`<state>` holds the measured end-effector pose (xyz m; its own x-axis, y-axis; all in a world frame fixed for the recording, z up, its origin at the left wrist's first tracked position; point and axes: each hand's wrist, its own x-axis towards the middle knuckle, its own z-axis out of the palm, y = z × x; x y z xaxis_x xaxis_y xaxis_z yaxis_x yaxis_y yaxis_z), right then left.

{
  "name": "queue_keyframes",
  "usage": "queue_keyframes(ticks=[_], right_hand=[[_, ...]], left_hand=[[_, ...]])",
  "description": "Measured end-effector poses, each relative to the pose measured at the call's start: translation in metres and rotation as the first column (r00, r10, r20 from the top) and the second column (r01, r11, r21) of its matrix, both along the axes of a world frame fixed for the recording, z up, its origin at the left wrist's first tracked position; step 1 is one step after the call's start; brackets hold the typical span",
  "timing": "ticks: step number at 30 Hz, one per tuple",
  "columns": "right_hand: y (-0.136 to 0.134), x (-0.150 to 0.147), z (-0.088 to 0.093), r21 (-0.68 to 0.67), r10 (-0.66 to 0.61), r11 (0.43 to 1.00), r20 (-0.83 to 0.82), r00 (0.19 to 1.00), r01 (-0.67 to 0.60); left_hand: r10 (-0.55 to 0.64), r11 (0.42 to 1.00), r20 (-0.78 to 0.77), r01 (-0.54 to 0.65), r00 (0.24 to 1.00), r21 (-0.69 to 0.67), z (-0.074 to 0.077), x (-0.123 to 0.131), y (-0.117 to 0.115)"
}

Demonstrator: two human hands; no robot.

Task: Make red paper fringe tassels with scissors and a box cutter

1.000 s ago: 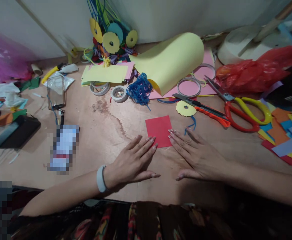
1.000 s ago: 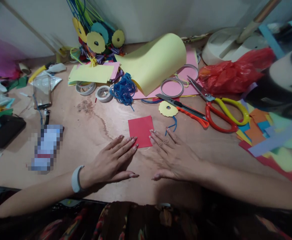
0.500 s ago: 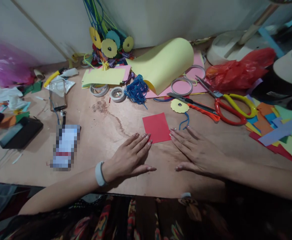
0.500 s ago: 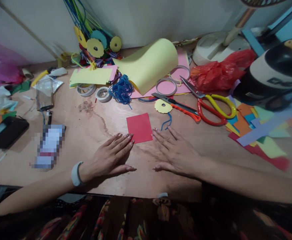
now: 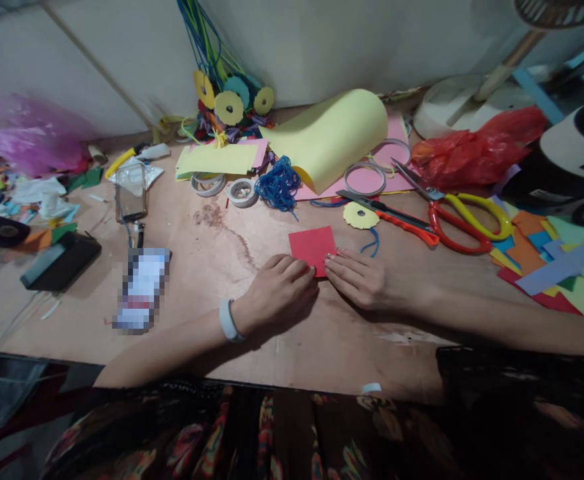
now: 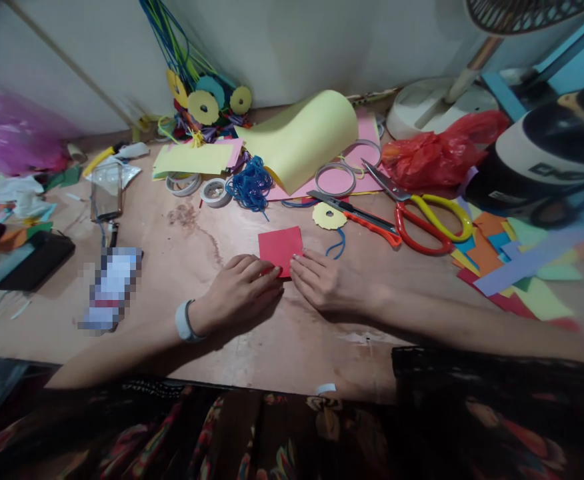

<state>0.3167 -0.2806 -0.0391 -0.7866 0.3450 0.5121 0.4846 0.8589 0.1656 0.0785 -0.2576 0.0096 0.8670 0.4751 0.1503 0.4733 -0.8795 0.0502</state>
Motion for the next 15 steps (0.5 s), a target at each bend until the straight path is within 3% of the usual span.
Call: queue_keyframes(ticks=[3,5,6,7,9,11,13,15], right_hand=[[0.004,0.0,0.013,-0.025,0.0,1.0,-0.054,0.999,-0.001],[0.008,0.0,0.027,-0.204,-0.064,0.979,-0.172,0.983,0.028],[0.011,-0.001,0.035,-0.337,-0.135,0.941,-0.259,0.957,0.041],[0.014,-0.001,0.042,-0.487,-0.243,0.872,-0.358,0.902,0.041],[0.023,-0.003,0.053,-0.742,-0.503,0.668,-0.507,0.699,-0.057],[0.033,-0.005,0.059,-0.845,-0.701,0.47,-0.533,0.473,-0.255],[0.043,-0.007,0.061,-0.842,-0.794,0.355,-0.501,0.345,-0.406],[0.05,-0.008,0.061,-0.831,-0.823,0.323,-0.483,0.299,-0.453]], left_hand=[[0.012,0.996,0.082,-0.005,0.997,-0.086,0.003,0.003,0.008],[0.068,0.97,0.23,-0.011,0.971,-0.241,0.008,0.004,0.017],[0.131,0.934,0.314,-0.011,0.94,-0.357,0.011,0.004,0.022],[0.207,0.87,0.379,0.008,0.902,-0.493,0.014,0.005,0.027],[0.384,0.685,0.448,0.076,0.807,-0.725,0.018,0.009,0.039],[0.531,0.533,0.472,0.155,0.704,-0.832,0.02,0.015,0.047],[0.629,0.401,0.456,0.24,0.63,-0.884,0.018,0.023,0.051],[0.692,0.266,0.404,0.309,0.598,-0.913,0.015,0.03,0.052]])
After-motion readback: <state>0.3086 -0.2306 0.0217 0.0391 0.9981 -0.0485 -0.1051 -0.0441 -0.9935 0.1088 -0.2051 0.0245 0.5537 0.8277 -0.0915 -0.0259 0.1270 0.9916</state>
